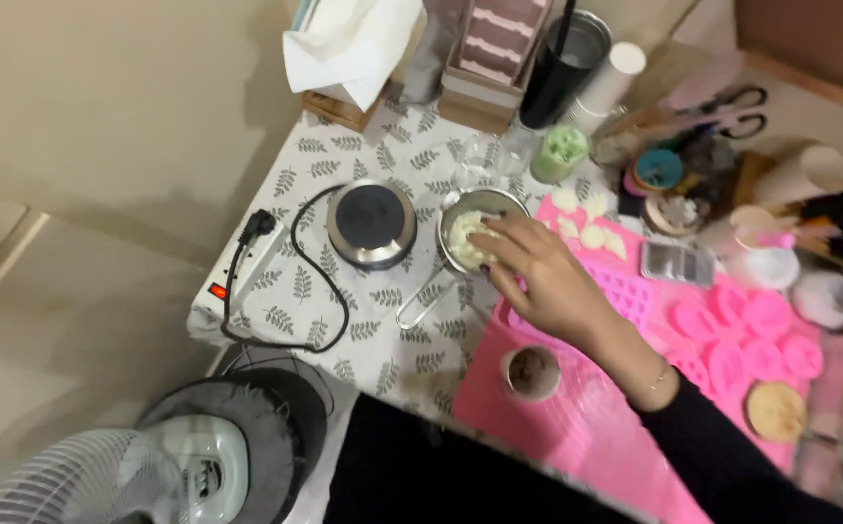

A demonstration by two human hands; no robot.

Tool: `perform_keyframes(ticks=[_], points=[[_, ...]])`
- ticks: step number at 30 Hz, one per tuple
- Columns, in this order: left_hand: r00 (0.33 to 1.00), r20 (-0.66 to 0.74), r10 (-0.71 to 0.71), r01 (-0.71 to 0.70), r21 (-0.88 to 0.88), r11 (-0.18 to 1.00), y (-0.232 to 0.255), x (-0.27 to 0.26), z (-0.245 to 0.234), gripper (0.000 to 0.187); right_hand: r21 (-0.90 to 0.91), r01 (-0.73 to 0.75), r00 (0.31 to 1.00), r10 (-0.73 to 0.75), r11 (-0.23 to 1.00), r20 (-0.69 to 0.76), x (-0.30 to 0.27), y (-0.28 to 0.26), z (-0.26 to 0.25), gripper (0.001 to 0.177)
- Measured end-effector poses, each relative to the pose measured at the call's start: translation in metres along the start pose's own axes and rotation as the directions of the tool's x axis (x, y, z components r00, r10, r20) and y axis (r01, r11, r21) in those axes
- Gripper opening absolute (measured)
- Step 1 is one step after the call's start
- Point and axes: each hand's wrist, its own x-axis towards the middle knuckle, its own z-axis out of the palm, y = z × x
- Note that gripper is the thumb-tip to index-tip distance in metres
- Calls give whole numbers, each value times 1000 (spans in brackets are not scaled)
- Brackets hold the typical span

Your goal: Making decorative candles by melting wax, using silicone molds, and decorating with small wax elements.

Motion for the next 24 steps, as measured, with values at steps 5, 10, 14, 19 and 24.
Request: perform_keyframes(ticks=[5,10,14,19,24], points=[[994,107,3,0,-33,999,54,67,9,56,13,-105,982,105,994,-154,-4,-36,-9,34],[989,136,67,-58,-69,996,84,156,78,65,136,-298,925,321,945,-202,-24,-51,0,34],[990,89,111,-106,-55,993,109,178,139,90,152,-491,815,514,858,-267,-59,-29,6,36],[979,184,87,-113,137,984,109,193,200,98,127,-609,749,620,783,-234,-90,-1,12,30],[942,335,9,-88,221,971,84,214,253,63,233,-670,693,706,705,-143,-96,19,48,28]])
